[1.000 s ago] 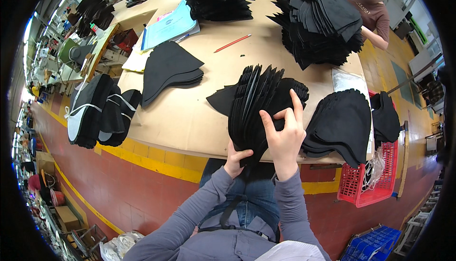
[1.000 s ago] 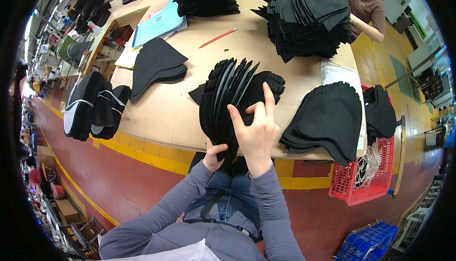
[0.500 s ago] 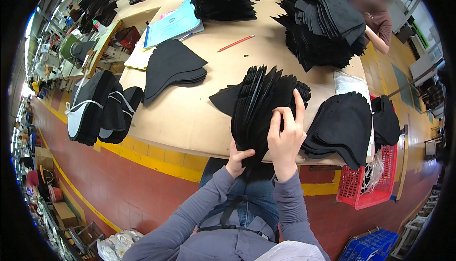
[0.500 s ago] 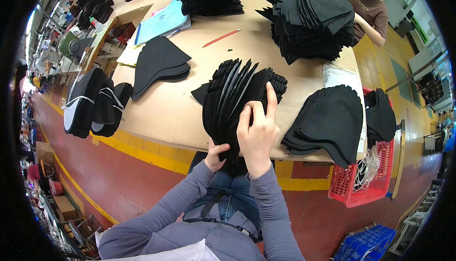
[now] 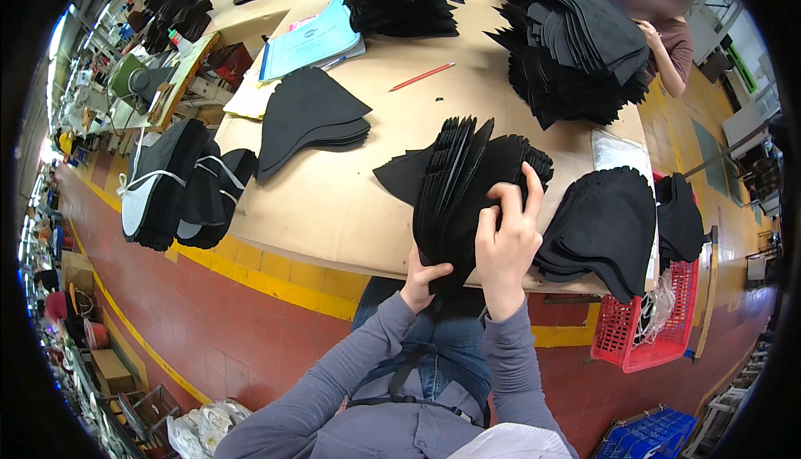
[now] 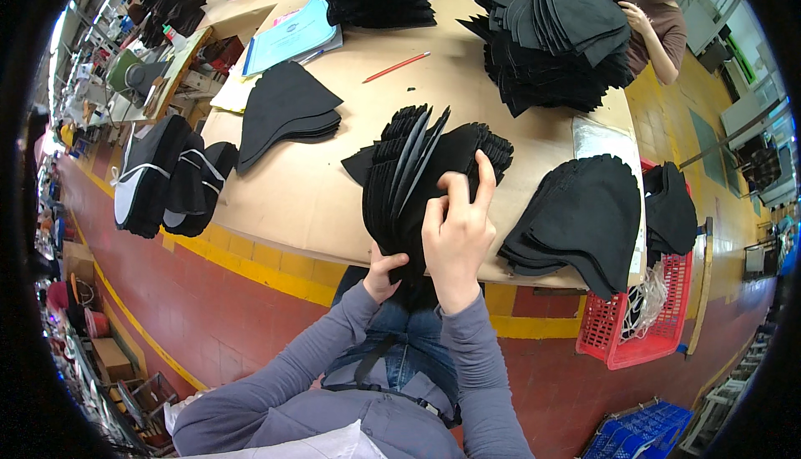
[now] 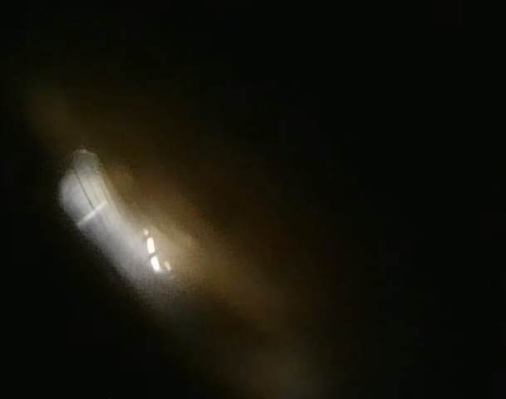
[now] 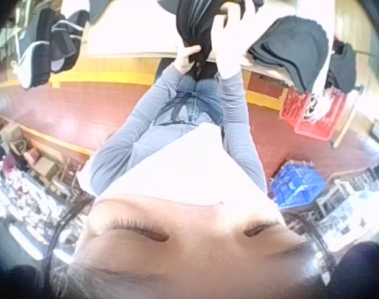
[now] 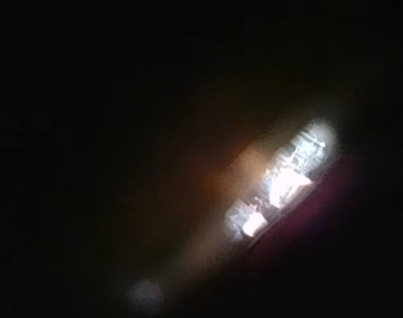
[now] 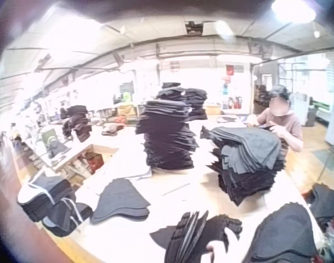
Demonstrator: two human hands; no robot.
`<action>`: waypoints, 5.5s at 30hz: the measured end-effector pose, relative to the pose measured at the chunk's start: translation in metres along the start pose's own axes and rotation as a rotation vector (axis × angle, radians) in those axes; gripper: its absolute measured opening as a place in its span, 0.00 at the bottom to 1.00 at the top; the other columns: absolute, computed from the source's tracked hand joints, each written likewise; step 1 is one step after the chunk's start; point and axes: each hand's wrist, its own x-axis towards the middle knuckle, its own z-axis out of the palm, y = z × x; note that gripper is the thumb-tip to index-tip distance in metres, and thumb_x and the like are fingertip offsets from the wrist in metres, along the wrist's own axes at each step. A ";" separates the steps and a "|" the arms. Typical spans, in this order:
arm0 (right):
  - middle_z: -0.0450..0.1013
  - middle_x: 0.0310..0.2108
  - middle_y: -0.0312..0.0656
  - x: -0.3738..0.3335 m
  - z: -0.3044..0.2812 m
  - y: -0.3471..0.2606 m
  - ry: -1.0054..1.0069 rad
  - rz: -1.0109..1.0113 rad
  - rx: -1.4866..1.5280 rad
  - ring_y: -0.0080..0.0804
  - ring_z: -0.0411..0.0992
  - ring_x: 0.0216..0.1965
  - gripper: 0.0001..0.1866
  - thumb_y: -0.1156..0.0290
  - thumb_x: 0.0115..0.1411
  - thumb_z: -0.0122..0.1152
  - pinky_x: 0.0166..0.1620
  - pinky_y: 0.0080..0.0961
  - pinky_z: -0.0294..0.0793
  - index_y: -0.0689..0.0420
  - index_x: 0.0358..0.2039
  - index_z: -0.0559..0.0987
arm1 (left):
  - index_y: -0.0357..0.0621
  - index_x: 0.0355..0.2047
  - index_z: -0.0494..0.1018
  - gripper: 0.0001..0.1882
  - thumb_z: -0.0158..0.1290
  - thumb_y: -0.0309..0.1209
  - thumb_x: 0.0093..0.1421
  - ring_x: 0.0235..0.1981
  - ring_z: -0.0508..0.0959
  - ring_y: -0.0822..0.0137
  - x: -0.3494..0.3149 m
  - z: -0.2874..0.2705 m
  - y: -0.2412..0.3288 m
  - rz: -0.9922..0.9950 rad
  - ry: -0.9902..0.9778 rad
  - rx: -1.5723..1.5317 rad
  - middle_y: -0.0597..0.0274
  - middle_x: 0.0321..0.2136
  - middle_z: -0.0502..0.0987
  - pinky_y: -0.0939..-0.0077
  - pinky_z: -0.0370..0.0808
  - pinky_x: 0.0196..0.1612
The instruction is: The person gathers black fabric pieces from a table, aligns them into neat stacks, and ties each stack with a white string. The person then places the tied bundles into a red basket. A coworker across the table also handles similar fabric pieces.
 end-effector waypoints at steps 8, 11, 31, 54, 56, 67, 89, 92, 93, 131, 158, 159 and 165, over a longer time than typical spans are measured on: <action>0.62 0.61 0.51 -0.001 -0.001 -0.015 -0.012 0.002 -0.129 0.46 0.78 0.29 0.18 0.58 0.52 0.69 0.28 0.34 0.75 0.58 0.23 0.72 | 0.44 0.65 0.55 0.47 0.65 0.26 0.45 0.59 0.68 0.63 -0.003 0.002 0.006 -0.031 0.003 0.013 0.60 0.57 0.68 0.67 0.65 0.62; 0.62 0.61 0.51 0.000 0.000 -0.017 -0.008 0.018 -0.088 0.46 0.78 0.30 0.13 0.65 0.51 0.66 0.28 0.34 0.75 0.58 0.27 0.71 | 0.44 0.65 0.55 0.47 0.66 0.27 0.46 0.59 0.68 0.63 -0.002 -0.001 0.004 -0.016 -0.014 0.012 0.60 0.57 0.68 0.67 0.65 0.61; 0.60 0.63 0.48 -0.003 0.009 -0.015 0.021 -0.085 -0.179 0.41 0.77 0.26 0.19 0.55 0.49 0.72 0.26 0.32 0.74 0.54 0.22 0.74 | 0.44 0.66 0.53 0.48 0.67 0.29 0.47 0.60 0.66 0.64 0.001 -0.008 -0.002 0.010 -0.047 0.033 0.60 0.59 0.66 0.68 0.63 0.63; 0.60 0.62 0.47 -0.003 0.014 -0.024 0.019 -0.088 -0.268 0.48 0.78 0.36 0.22 0.53 0.44 0.74 0.32 0.39 0.76 0.54 0.27 0.73 | 0.44 0.64 0.57 0.51 0.72 0.48 0.45 0.55 0.73 0.67 0.006 -0.011 -0.008 0.090 -0.058 0.060 0.64 0.55 0.70 0.70 0.74 0.54; 0.59 0.62 0.47 -0.004 0.014 -0.024 -0.019 -0.044 -0.244 0.48 0.75 0.42 0.21 0.56 0.44 0.73 0.33 0.39 0.77 0.54 0.29 0.73 | 0.45 0.66 0.53 0.57 0.73 0.51 0.41 0.59 0.68 0.66 0.005 -0.010 -0.006 0.053 -0.041 0.073 0.63 0.58 0.67 0.68 0.67 0.60; 0.40 0.69 0.56 -0.035 0.035 0.005 0.214 -0.117 0.234 0.59 0.53 0.66 0.34 0.83 0.40 0.67 0.48 0.35 0.77 0.52 0.45 0.58 | 0.46 0.71 0.42 0.61 0.70 0.38 0.45 0.66 0.59 0.61 0.001 -0.008 -0.006 0.041 -0.008 0.264 0.56 0.65 0.57 0.65 0.56 0.67; 0.67 0.57 0.57 -0.061 -0.019 0.015 -0.310 -0.188 0.675 0.45 0.69 0.57 0.41 0.69 0.52 0.73 0.58 0.33 0.68 0.71 0.61 0.62 | 0.37 0.71 0.36 0.67 0.72 0.36 0.41 0.62 0.64 0.47 -0.043 0.042 0.004 0.724 0.249 1.027 0.40 0.62 0.58 0.58 0.62 0.63; 0.72 0.50 0.48 -0.049 -0.063 0.041 0.038 0.028 0.596 0.38 0.74 0.49 0.29 0.77 0.53 0.70 0.53 0.31 0.72 0.70 0.55 0.70 | 0.40 0.70 0.38 0.66 0.72 0.44 0.43 0.64 0.57 0.37 -0.029 0.073 0.012 0.687 -0.269 1.219 0.34 0.63 0.54 0.51 0.60 0.64; 0.71 0.51 0.45 -0.041 -0.083 0.061 0.113 0.144 0.716 0.35 0.72 0.50 0.28 0.81 0.53 0.69 0.54 0.31 0.71 0.66 0.55 0.70 | 0.44 0.71 0.39 0.65 0.72 0.45 0.44 0.65 0.54 0.33 -0.019 0.078 0.019 0.602 -0.540 1.172 0.33 0.63 0.52 0.48 0.59 0.64; 0.72 0.24 0.41 -0.104 0.002 0.147 -0.049 -0.139 -0.029 0.26 0.67 0.18 0.06 0.85 0.55 0.60 0.20 0.22 0.66 0.62 0.33 0.79 | 0.30 0.56 0.69 0.41 0.70 0.37 0.44 0.52 0.76 0.53 0.183 -0.194 0.343 -0.289 0.727 0.997 0.42 0.53 0.74 0.65 0.72 0.57; 0.74 0.41 0.40 -0.018 0.039 0.101 -0.310 -0.141 0.499 0.29 0.73 0.42 0.20 0.71 0.56 0.64 0.49 0.25 0.71 0.61 0.49 0.73 | 0.42 0.46 0.73 0.27 0.71 0.26 0.45 0.47 0.78 0.60 0.006 -0.056 0.123 0.590 -0.171 1.172 0.55 0.42 0.79 0.67 0.73 0.52; 0.75 0.39 0.41 -0.029 0.045 0.109 -0.244 -0.035 0.575 0.30 0.74 0.41 0.20 0.71 0.53 0.67 0.48 0.24 0.72 0.61 0.47 0.74 | 0.42 0.46 0.73 0.27 0.70 0.26 0.45 0.45 0.79 0.60 0.007 -0.068 0.113 0.593 -0.195 1.133 0.54 0.41 0.79 0.67 0.74 0.50; 0.72 0.29 0.41 -0.025 0.030 0.086 0.036 -0.176 0.616 0.31 0.72 0.31 0.10 0.73 0.54 0.62 0.38 0.24 0.72 0.62 0.36 0.75 | 0.39 0.44 0.72 0.20 0.62 0.20 0.50 0.41 0.81 0.64 0.024 -0.033 0.133 0.566 -0.218 1.025 0.56 0.37 0.81 0.70 0.76 0.47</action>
